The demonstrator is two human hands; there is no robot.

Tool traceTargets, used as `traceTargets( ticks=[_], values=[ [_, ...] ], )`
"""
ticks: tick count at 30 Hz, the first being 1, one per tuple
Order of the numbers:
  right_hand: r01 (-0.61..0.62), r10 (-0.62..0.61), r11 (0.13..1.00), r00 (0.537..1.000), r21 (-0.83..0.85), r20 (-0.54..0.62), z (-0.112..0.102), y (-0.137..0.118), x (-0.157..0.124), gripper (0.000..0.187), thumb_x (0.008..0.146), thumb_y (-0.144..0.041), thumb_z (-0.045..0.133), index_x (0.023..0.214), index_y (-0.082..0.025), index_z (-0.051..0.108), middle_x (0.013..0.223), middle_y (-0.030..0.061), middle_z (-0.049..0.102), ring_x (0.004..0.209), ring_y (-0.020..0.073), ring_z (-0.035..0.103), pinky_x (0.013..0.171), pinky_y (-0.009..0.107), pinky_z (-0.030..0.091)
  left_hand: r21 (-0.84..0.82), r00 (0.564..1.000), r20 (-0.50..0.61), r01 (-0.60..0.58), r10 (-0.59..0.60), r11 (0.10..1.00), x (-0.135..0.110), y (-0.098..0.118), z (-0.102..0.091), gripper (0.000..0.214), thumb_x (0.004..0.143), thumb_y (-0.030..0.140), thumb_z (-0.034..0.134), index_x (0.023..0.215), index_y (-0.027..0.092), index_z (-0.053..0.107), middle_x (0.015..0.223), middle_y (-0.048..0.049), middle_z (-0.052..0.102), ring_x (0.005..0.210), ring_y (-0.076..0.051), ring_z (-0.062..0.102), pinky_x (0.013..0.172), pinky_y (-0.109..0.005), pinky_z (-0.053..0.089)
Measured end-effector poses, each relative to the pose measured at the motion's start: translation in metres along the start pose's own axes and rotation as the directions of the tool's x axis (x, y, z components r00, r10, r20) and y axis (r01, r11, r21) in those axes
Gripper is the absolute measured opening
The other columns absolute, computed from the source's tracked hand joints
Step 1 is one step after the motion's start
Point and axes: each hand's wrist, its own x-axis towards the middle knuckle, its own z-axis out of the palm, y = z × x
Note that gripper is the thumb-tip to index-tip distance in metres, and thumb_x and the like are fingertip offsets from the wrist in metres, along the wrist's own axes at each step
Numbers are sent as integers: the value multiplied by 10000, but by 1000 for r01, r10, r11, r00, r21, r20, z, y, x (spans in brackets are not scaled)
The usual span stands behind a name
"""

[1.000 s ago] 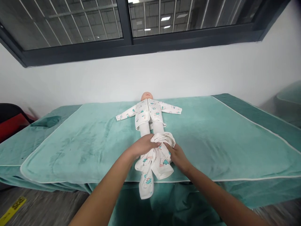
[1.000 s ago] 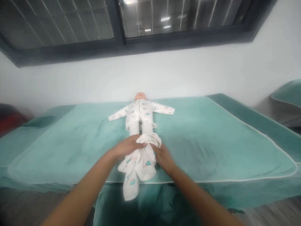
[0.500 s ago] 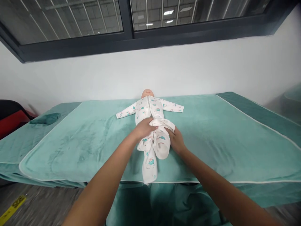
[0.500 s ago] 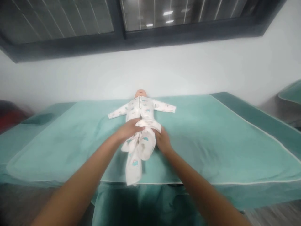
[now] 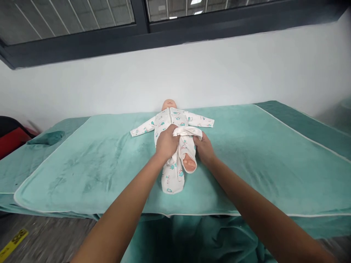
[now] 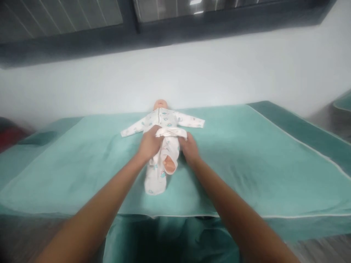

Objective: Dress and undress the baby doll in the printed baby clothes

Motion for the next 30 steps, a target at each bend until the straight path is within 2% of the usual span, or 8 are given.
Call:
traceTargets(
  ticks=[7, 12, 16, 19, 21, 24, 26, 30],
  values=[
    [68, -72, 991, 997, -112, -37, 7, 13, 22, 305, 792, -399, 568, 1026, -215, 630, 1029, 21, 671, 996, 224, 581, 911, 373, 456, -168, 994, 42, 104, -98, 980, 10, -15, -9, 114, 780, 241, 586, 872, 180, 612, 901, -25, 658, 905, -212, 587, 823, -303, 434],
    [149, -129, 986, 967, -75, 218, -9, -11, 25, 309, 764, -365, 656, 1040, -227, 643, 1074, 21, 668, 1040, 234, 590, 947, 368, 438, -548, 950, 255, 297, -182, 782, 0, -29, -29, 353, 718, 373, 715, 982, 147, 652, 980, -54, 679, 912, -228, 616, 801, -316, 463],
    [281, -117, 934, 825, -221, 553, 5, -70, 41, 313, 848, -459, 613, 1048, -232, 692, 1099, 33, 696, 1051, 251, 606, 933, 363, 436, -734, 931, 314, 363, -187, 574, -1, -28, -28, 446, 663, 349, 794, 1027, 137, 650, 944, -69, 688, 847, -215, 632, 787, -319, 475],
    [305, 30, 908, 634, -286, 773, 25, -92, 57, 298, 780, -456, 705, 954, -216, 735, 978, 28, 734, 935, 248, 646, 826, 338, 470, -783, 934, 291, 358, -209, 509, 0, -25, -23, 417, 674, 342, 796, 1012, 148, 648, 835, -36, 667, 742, -187, 619, 717, -304, 479],
    [214, 74, 949, 564, -232, 823, 35, -84, 65, 272, 739, -404, 742, 917, -199, 745, 955, 29, 744, 908, 237, 661, 798, 319, 481, -796, 938, 257, 343, -234, 499, 0, -27, -21, 373, 685, 352, 794, 963, 150, 647, 768, -15, 641, 681, -163, 596, 652, -272, 460],
    [-83, 105, 994, 629, -68, 770, 40, -52, 69, 203, 718, -321, 732, 842, -161, 738, 846, 33, 743, 795, 208, 675, 736, 301, 498, -750, 930, 266, 366, -255, 551, -1, -37, -20, 345, 670, 362, 816, 883, 147, 648, 733, -2, 621, 658, -141, 576, 619, -238, 435],
    [-268, 124, 960, 666, 80, 736, 40, -34, 68, 213, 687, -275, 739, 859, -149, 728, 794, 32, 736, 729, 202, 677, 690, 295, 508, -726, 926, 283, 378, -252, 575, -2, -45, -20, 349, 666, 384, 822, 857, 148, 651, 752, 0, 624, 678, -135, 576, 631, -226, 434],
    [-422, 57, 849, 673, 320, 737, 43, -23, 64, 304, 670, -248, 727, 953, -137, 709, 834, 56, 739, 775, 232, 695, 703, 313, 533, -737, 921, 273, 386, -279, 555, -1, -52, -17, 372, 664, 431, 819, 834, 151, 642, 742, 11, 617, 650, -117, 550, 601, -209, 412]
  ],
)
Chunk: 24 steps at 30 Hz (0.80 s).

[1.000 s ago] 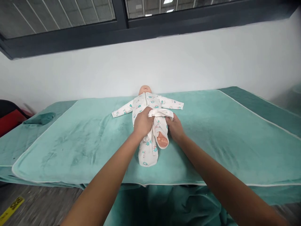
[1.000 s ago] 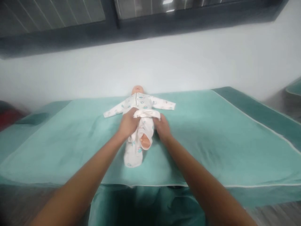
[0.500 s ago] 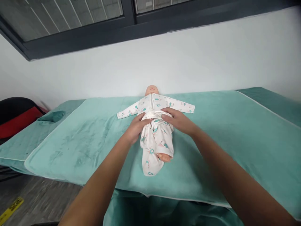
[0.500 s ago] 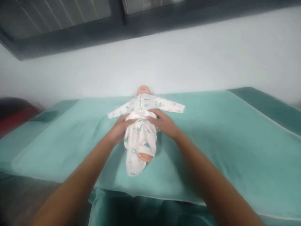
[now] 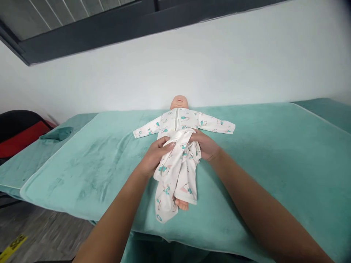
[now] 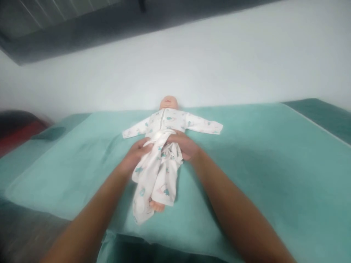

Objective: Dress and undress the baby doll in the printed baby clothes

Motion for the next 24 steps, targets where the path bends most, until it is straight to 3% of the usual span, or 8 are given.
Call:
traceTargets(
  ticks=[3, 6, 9, 12, 14, 17, 20, 24],
  values=[
    [34, -34, 997, 999, 71, 8, 3, 0, 1, 338, 690, -284, 706, 999, -148, 696, 869, 63, 741, 826, 249, 697, 752, 343, 542, -1, 996, -93, -17, 17, 1000, 1, 0, 5, 370, 689, 449, 803, 860, 163, 642, 746, 15, 628, 654, -120, 556, 606, -213, 417],
    [16, -16, 1000, 999, 0, 37, 3, -2, -2, 351, 734, -397, 704, 989, -156, 693, 869, 67, 737, 834, 251, 692, 769, 351, 537, -49, 980, -192, -55, 44, 997, 2, 1, 11, 395, 692, 482, 791, 884, 170, 644, 732, 11, 637, 633, -131, 563, 609, -232, 427],
    [-5, 50, 962, 986, -271, 162, 7, -7, -7, 400, 759, -507, 723, 960, -163, 694, 858, 59, 728, 840, 243, 681, 777, 345, 524, -113, 974, -219, -76, 49, 991, 2, 1, 12, 463, 696, 540, 771, 933, 159, 656, 775, -27, 676, 670, -170, 608, 650, -271, 462],
    [18, 155, 809, 958, -588, 241, 18, -13, -12, 458, 698, -456, 810, 1060, -201, 694, 995, 34, 731, 956, 249, 667, 847, 351, 505, -84, 957, -286, -69, 42, 994, 0, -2, 11, 463, 723, 566, 743, 925, 156, 670, 795, -42, 693, 709, -186, 626, 677, -282, 479],
    [2, 197, 736, 956, -677, 218, 24, -12, -15, 451, 714, -434, 801, 1098, -221, 698, 1069, 27, 728, 1009, 255, 659, 895, 369, 493, -63, 945, -327, -46, 23, 997, -3, -3, 9, 456, 744, 578, 721, 918, 158, 680, 787, -44, 696, 727, -193, 631, 680, -283, 485],
    [-53, 125, 827, 988, -560, 90, 24, -4, -14, 383, 756, -411, 761, 1075, -206, 710, 1080, 39, 734, 1018, 261, 667, 927, 392, 493, -50, 956, -295, -15, -1, 999, -8, -4, 5, 480, 749, 590, 712, 943, 151, 696, 854, -66, 719, 762, -204, 643, 687, -292, 494],
    [-61, 39, 968, 995, -245, -92, 19, 6, -9, 377, 758, -366, 763, 1088, -202, 689, 1069, 49, 738, 985, 260, 686, 892, 388, 521, 23, 993, -115, 36, -33, 999, -12, -2, 2, 473, 695, 526, 787, 946, 132, 714, 882, -72, 728, 754, -196, 641, 689, -287, 486],
    [-21, 6, 990, 994, -138, -111, 18, 6, -8, 402, 797, -392, 739, 1143, -200, 672, 1082, 64, 734, 976, 250, 691, 880, 378, 527, 7, 997, 49, 54, -54, 999, -15, -2, 0, 443, 672, 417, 836, 985, 127, 721, 892, -74, 737, 780, -202, 658, 741, -295, 488]
  ],
)
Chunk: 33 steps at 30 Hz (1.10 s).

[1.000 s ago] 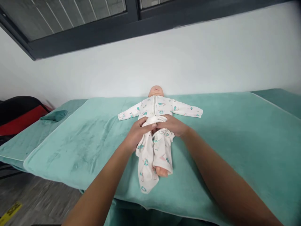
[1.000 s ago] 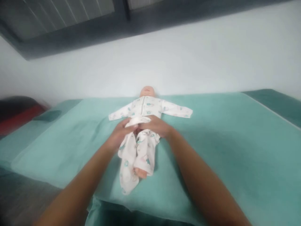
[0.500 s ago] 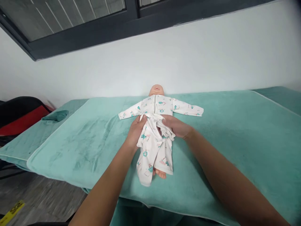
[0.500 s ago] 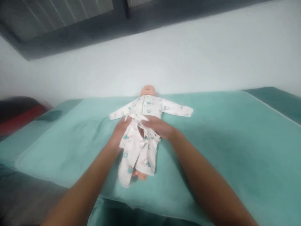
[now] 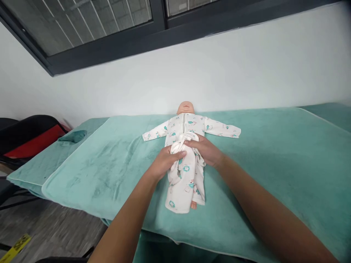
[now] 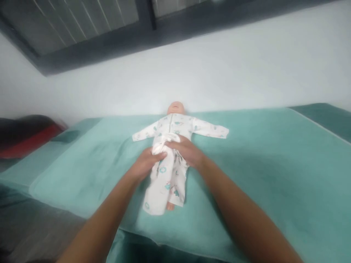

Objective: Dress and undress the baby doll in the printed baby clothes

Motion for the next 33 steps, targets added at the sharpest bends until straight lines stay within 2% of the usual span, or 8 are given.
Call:
traceTargets(
  ticks=[4, 7, 10, 16, 19, 26, 30, 33],
  values=[
    [84, -1, 951, 964, -299, 267, 2, -15, -6, 515, 781, -409, 760, 1246, -218, 648, 1187, 55, 703, 1109, 253, 640, 958, 376, 486, -203, 993, -103, -85, 65, 976, 0, -4, 3, 519, 714, 457, 794, 1112, 146, 677, 914, -85, 740, 811, -230, 681, 784, -329, 501],
    [111, 150, 837, 895, -536, 420, 2, -25, -9, 583, 695, -402, 828, 1230, -234, 668, 1152, 33, 718, 1074, 260, 650, 942, 376, 490, -208, 975, -215, -99, 53, 973, -3, -6, 6, 538, 703, 483, 792, 1100, 143, 667, 888, -85, 736, 803, -242, 678, 771, -337, 501],
    [63, 197, 803, 911, -593, 363, 1, -24, -11, 472, 731, -438, 789, 1144, -223, 711, 1112, 37, 732, 1038, 263, 663, 913, 380, 502, -126, 961, -274, -84, 47, 988, -9, -2, 9, 475, 723, 498, 770, 1018, 136, 680, 853, -78, 728, 765, -227, 659, 728, -318, 487],
    [61, 10, 898, 987, -436, 158, -1, -10, -9, 422, 817, -432, 694, 1150, -174, 684, 1119, 67, 719, 1043, 262, 653, 908, 386, 495, 118, 975, -213, -30, 55, 993, -28, 10, 15, 394, 739, 516, 745, 869, 145, 709, 843, -55, 712, 766, -201, 616, 706, -286, 462],
    [111, -12, 849, 981, -517, 191, 1, -14, -9, 322, 809, -393, 688, 1039, -168, 698, 1053, 59, 721, 986, 248, 648, 850, 353, 493, 173, 970, -237, -12, 53, 985, -46, 5, 23, 363, 737, 489, 752, 885, 160, 709, 843, -42, 705, 770, -198, 612, 688, -273, 458],
    [232, 95, 650, 920, -723, 381, 14, -26, -11, 77, 776, -221, 600, 803, -166, 647, 832, 22, 687, 787, 183, 613, 695, 281, 444, -3, 890, -451, 78, -71, 997, -99, -14, 61, 377, 780, 522, 692, 954, 188, 676, 789, -29, 660, 718, -183, 582, 634, -265, 453],
    [237, 166, 540, 911, -808, 378, 21, -23, -12, 77, 734, -160, 565, 740, -183, 638, 782, -2, 685, 746, 165, 605, 657, 264, 411, -202, 844, -512, 61, -158, 978, -119, -14, 71, 366, 761, 486, 726, 959, 182, 675, 791, -26, 642, 717, -164, 576, 672, -265, 466],
    [255, 213, 424, 905, -869, 369, 25, -19, -13, 73, 719, -169, 580, 726, -189, 650, 795, 1, 693, 746, 166, 599, 657, 270, 393, -334, 785, -581, 13, -216, 943, -128, -29, 70, 426, 667, 485, 806, 924, 171, 675, 725, -20, 628, 646, -147, 568, 644, -263, 461]
  ],
)
